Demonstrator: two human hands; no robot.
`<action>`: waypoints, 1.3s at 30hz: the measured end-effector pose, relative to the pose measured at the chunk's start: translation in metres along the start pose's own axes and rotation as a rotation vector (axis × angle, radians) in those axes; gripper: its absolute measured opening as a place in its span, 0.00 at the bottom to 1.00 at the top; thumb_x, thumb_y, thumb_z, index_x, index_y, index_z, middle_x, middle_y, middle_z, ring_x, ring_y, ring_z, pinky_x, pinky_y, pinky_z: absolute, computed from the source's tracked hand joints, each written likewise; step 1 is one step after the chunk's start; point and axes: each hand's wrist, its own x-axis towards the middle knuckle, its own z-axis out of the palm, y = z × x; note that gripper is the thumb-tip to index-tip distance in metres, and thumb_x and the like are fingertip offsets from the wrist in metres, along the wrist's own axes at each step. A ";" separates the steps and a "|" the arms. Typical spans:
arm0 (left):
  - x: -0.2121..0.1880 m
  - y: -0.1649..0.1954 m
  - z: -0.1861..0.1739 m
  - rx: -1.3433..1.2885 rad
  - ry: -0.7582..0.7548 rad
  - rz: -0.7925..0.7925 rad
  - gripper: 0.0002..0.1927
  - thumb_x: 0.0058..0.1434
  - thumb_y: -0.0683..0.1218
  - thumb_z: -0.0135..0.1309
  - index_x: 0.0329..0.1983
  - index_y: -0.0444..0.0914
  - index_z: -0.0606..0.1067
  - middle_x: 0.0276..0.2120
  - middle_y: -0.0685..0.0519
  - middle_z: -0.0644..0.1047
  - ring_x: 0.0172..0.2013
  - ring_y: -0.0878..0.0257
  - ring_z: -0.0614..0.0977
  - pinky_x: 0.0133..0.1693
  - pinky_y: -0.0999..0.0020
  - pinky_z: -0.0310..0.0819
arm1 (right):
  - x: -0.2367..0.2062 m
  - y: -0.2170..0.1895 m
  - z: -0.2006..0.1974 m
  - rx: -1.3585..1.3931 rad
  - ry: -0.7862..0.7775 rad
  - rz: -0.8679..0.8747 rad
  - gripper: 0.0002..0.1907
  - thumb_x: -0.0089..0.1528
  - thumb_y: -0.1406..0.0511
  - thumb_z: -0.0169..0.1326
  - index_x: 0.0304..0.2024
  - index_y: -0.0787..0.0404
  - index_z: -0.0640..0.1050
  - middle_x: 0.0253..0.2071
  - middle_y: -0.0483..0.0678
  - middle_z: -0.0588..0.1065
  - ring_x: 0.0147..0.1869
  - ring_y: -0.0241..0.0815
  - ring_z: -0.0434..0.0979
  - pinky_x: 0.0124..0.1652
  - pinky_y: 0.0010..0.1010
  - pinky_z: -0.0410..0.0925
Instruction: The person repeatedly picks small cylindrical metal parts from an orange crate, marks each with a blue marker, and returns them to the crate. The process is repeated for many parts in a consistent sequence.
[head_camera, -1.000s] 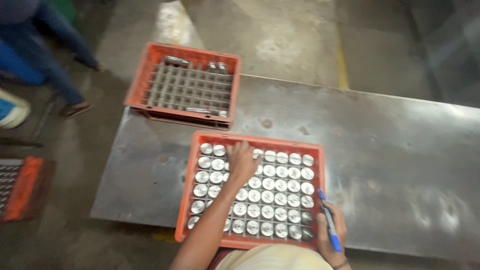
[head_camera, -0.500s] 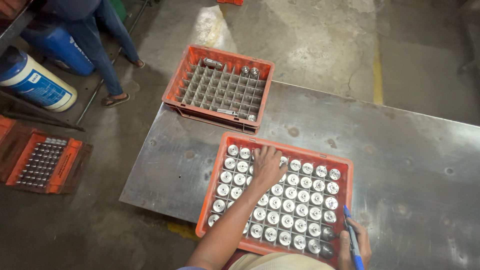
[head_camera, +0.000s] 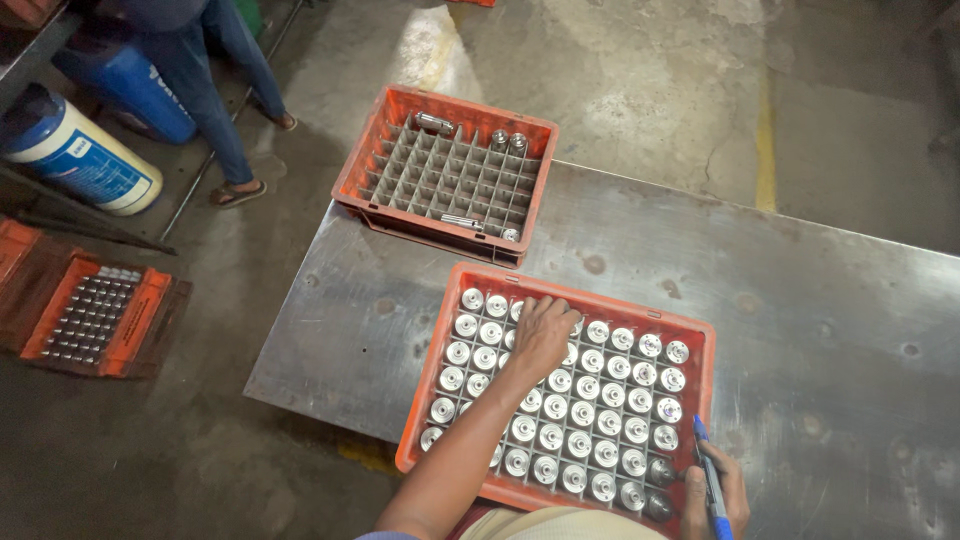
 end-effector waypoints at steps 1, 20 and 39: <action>0.000 0.000 -0.001 0.016 0.005 -0.012 0.13 0.51 0.34 0.53 0.36 0.39 0.81 0.34 0.51 0.77 0.43 0.54 0.76 0.47 0.53 0.63 | 0.001 -0.001 0.000 0.015 -0.001 0.006 0.18 0.67 0.63 0.55 0.56 0.66 0.76 0.45 0.55 0.77 0.41 0.41 0.80 0.46 0.31 0.71; 0.001 0.000 -0.008 -0.057 -0.036 0.019 0.18 0.47 0.32 0.56 0.40 0.38 0.81 0.38 0.49 0.77 0.44 0.52 0.77 0.47 0.55 0.65 | 0.003 -0.006 -0.001 -0.002 -0.013 -0.005 0.18 0.67 0.63 0.53 0.57 0.66 0.76 0.46 0.56 0.77 0.42 0.42 0.80 0.47 0.33 0.71; 0.006 0.003 -0.015 -0.128 0.042 -0.050 0.15 0.53 0.46 0.65 0.43 0.37 0.79 0.40 0.48 0.77 0.45 0.52 0.76 0.45 0.52 0.62 | 0.003 -0.017 -0.002 0.037 -0.020 0.053 0.19 0.66 0.64 0.53 0.57 0.67 0.75 0.47 0.56 0.78 0.43 0.42 0.80 0.47 0.33 0.71</action>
